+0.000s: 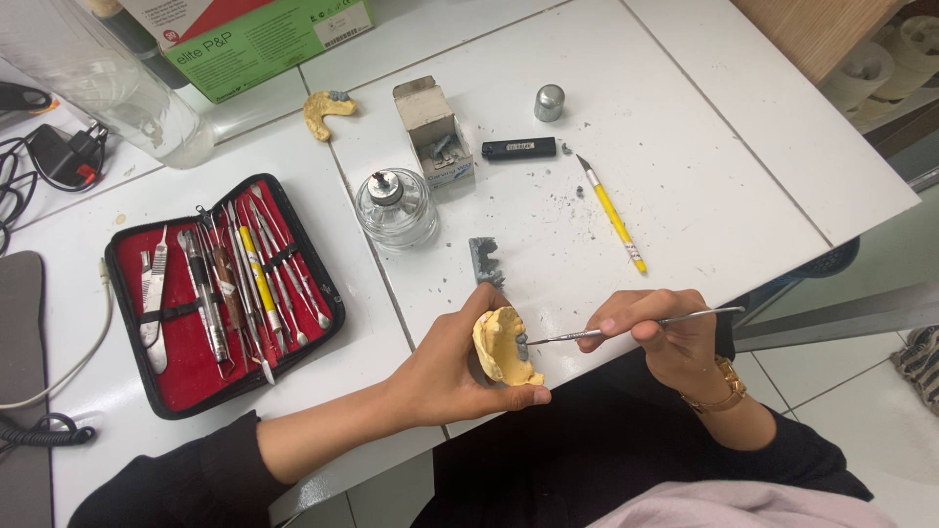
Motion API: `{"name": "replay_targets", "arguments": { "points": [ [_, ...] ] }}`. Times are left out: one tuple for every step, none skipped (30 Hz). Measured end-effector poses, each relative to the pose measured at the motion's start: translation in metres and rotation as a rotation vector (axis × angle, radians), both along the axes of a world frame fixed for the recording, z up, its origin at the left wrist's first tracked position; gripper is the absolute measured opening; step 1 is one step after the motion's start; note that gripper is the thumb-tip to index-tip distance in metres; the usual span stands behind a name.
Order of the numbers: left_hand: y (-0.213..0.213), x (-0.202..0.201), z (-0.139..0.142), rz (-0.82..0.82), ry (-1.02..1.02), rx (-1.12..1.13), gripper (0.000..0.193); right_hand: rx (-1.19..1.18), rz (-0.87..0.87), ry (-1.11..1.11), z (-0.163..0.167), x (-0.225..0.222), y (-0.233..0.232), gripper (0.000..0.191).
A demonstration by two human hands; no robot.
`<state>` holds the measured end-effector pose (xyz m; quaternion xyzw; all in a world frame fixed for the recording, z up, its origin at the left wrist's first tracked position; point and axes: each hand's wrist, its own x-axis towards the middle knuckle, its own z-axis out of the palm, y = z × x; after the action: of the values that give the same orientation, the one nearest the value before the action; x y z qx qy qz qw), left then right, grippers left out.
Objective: The person holds a yellow dental stone impression model in one hand and uses a wax spatula to apply and shape wax on the teeth of the model, repeatedly dipping the tool into a small glass jar of molten wax between applications. A second model and a case of dental instruments sit on the bench nearby.
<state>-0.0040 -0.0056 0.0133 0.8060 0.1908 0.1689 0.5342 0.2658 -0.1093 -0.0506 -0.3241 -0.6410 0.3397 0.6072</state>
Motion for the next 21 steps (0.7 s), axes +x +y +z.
{"name": "replay_targets", "arguments": {
  "points": [
    [-0.0002, -0.0001, 0.0002, 0.001, 0.007, 0.001, 0.072, 0.003, -0.002, -0.001, 0.0001, -0.0002, -0.0001, 0.033],
    [0.0000, -0.0001, 0.0001, 0.002, 0.015, 0.001, 0.072, 0.005, -0.004, -0.002, -0.0001, -0.0005, 0.0001, 0.033],
    [0.0001, -0.0001, 0.0000, 0.003, 0.022, 0.002, 0.072, 0.008, -0.007, -0.003, -0.0004, -0.0006, 0.0003, 0.033],
    [0.0001, -0.0002, 0.0001, 0.002, 0.017, -0.001, 0.072, 0.007, -0.009, -0.007, -0.0005, -0.0006, 0.0003, 0.033],
    [-0.0004, -0.0006, 0.0001, 0.002, 0.013, -0.005, 0.072, 0.006, -0.012, -0.011, -0.0007, -0.0006, 0.0000, 0.033],
    [-0.0004, -0.0007, 0.0000, 0.002, 0.008, -0.009, 0.072, 0.005, -0.013, -0.015, -0.0010, -0.0005, 0.0001, 0.033],
    [-0.0002, -0.0007, -0.0001, -0.001, 0.010, -0.007, 0.072, 0.010, -0.012, -0.014, -0.0013, -0.0004, 0.0004, 0.033],
    [-0.0001, -0.0006, 0.0000, -0.003, 0.012, -0.005, 0.072, 0.015, -0.010, -0.014, -0.0017, -0.0003, 0.0009, 0.033],
    [0.0000, -0.0007, 0.0002, -0.005, 0.014, -0.003, 0.071, 0.020, -0.007, -0.014, -0.0020, -0.0003, 0.0013, 0.033],
    [0.0004, -0.0006, 0.0000, -0.005, 0.016, -0.006, 0.072, 0.020, -0.009, -0.012, -0.0022, 0.0001, 0.0014, 0.033],
    [0.0004, -0.0006, -0.0002, -0.005, 0.017, -0.010, 0.072, 0.019, -0.010, -0.010, -0.0023, 0.0004, 0.0012, 0.033],
    [0.0001, -0.0008, -0.0004, -0.004, 0.019, -0.014, 0.072, 0.018, -0.010, -0.008, -0.0025, 0.0004, 0.0010, 0.033],
    [-0.0001, -0.0007, -0.0006, -0.002, 0.016, -0.009, 0.072, 0.021, -0.009, -0.011, -0.0025, 0.0003, 0.0011, 0.033],
    [0.0002, -0.0004, -0.0010, -0.001, 0.013, -0.003, 0.072, 0.024, -0.008, -0.015, -0.0026, 0.0005, 0.0017, 0.033],
    [0.0002, -0.0002, -0.0012, 0.001, 0.010, 0.003, 0.072, 0.026, -0.007, -0.018, -0.0026, 0.0005, 0.0018, 0.033],
    [0.0000, -0.0002, -0.0014, 0.001, 0.008, 0.003, 0.072, 0.022, -0.011, -0.022, -0.0023, 0.0004, 0.0013, 0.033],
    [-0.0002, -0.0004, -0.0014, 0.000, 0.005, 0.003, 0.072, 0.017, -0.015, -0.026, -0.0019, 0.0001, 0.0004, 0.033],
    [-0.0001, -0.0004, -0.0016, 0.000, 0.003, 0.003, 0.072, 0.013, -0.019, -0.031, -0.0016, 0.0001, 0.0000, 0.033],
    [-0.0002, -0.0004, -0.0016, 0.001, 0.004, 0.005, 0.072, 0.011, -0.017, -0.029, -0.0013, 0.0000, -0.0002, 0.033],
    [-0.0003, -0.0005, -0.0016, 0.002, 0.006, 0.007, 0.073, 0.009, -0.015, -0.028, -0.0010, -0.0003, -0.0003, 0.033],
    [-0.0005, -0.0007, -0.0013, 0.002, 0.007, 0.009, 0.073, 0.007, -0.013, -0.026, -0.0008, -0.0007, -0.0005, 0.033]
  ]
}}
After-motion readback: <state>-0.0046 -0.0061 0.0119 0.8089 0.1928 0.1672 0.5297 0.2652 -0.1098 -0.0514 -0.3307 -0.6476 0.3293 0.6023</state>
